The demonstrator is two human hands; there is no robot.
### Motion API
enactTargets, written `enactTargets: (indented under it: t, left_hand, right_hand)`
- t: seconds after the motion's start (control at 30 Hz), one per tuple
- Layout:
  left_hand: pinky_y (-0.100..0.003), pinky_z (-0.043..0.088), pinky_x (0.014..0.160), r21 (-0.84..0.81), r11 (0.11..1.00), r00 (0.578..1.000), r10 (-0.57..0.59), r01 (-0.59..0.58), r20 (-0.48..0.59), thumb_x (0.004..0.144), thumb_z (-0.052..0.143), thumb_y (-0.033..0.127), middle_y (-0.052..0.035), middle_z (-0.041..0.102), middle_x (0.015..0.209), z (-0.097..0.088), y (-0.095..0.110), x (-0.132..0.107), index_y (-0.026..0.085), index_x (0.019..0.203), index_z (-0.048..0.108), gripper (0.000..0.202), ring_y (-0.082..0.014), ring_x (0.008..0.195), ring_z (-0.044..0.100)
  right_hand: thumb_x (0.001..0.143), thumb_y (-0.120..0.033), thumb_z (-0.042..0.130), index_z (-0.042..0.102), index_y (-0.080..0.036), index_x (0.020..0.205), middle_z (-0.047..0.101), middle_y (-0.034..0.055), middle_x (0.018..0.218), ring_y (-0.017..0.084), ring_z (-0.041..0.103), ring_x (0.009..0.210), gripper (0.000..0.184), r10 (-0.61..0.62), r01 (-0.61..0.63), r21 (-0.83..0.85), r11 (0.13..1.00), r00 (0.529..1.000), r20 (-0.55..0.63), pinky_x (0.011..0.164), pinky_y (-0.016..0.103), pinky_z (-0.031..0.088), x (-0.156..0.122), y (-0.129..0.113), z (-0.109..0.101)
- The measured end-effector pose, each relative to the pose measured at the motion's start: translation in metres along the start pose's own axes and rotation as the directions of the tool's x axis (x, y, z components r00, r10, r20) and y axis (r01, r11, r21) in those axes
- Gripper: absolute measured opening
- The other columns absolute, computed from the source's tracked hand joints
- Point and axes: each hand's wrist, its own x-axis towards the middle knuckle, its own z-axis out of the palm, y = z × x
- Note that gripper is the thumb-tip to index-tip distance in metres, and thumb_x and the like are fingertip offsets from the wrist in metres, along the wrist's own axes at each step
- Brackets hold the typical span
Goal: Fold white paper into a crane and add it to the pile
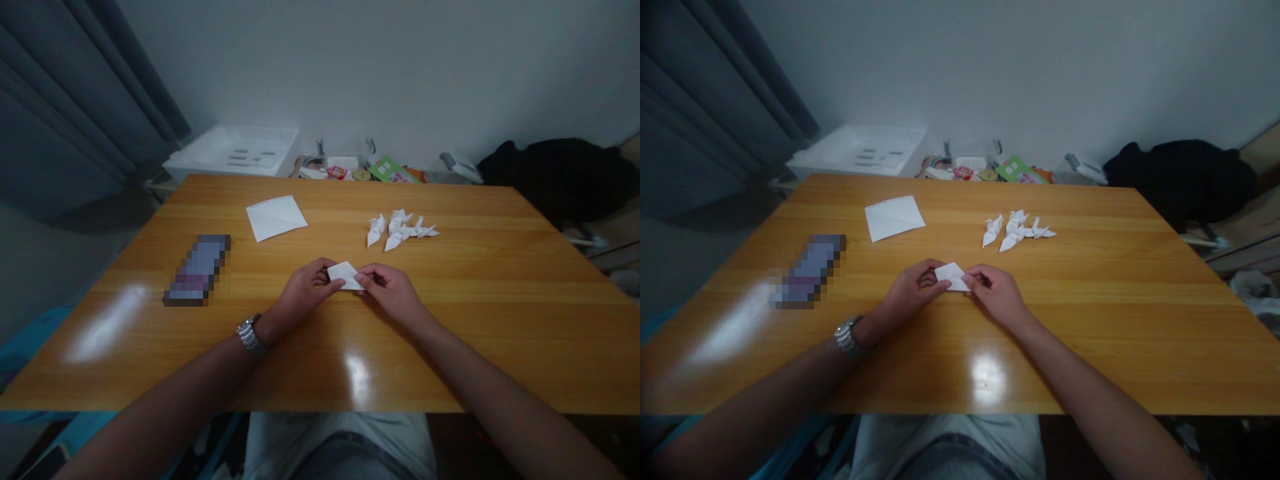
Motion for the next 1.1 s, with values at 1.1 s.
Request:
enactTargets:
  t: [1.1]
  left_hand:
    - [-0.026,0.059,0.071,-0.079,0.994,0.997,-0.069,0.071,0.03,0.085,0.072,0.037,-0.0049,0.074,0.085,-0.0022,0.0043,0.0033,0.015,0.095,0.067,0.025,-0.0155,0.076,0.071]
  right_hand:
    - [0.084,-0.055,0.072,0.062,-0.018,0.079,0.067,0.0008,0.066,0.013,0.06,0.058,0.039,0.06,-0.073,0.186,0.98,0.996,0.073,0.058,0.026,0.049,0.0007,0.0009,0.0057]
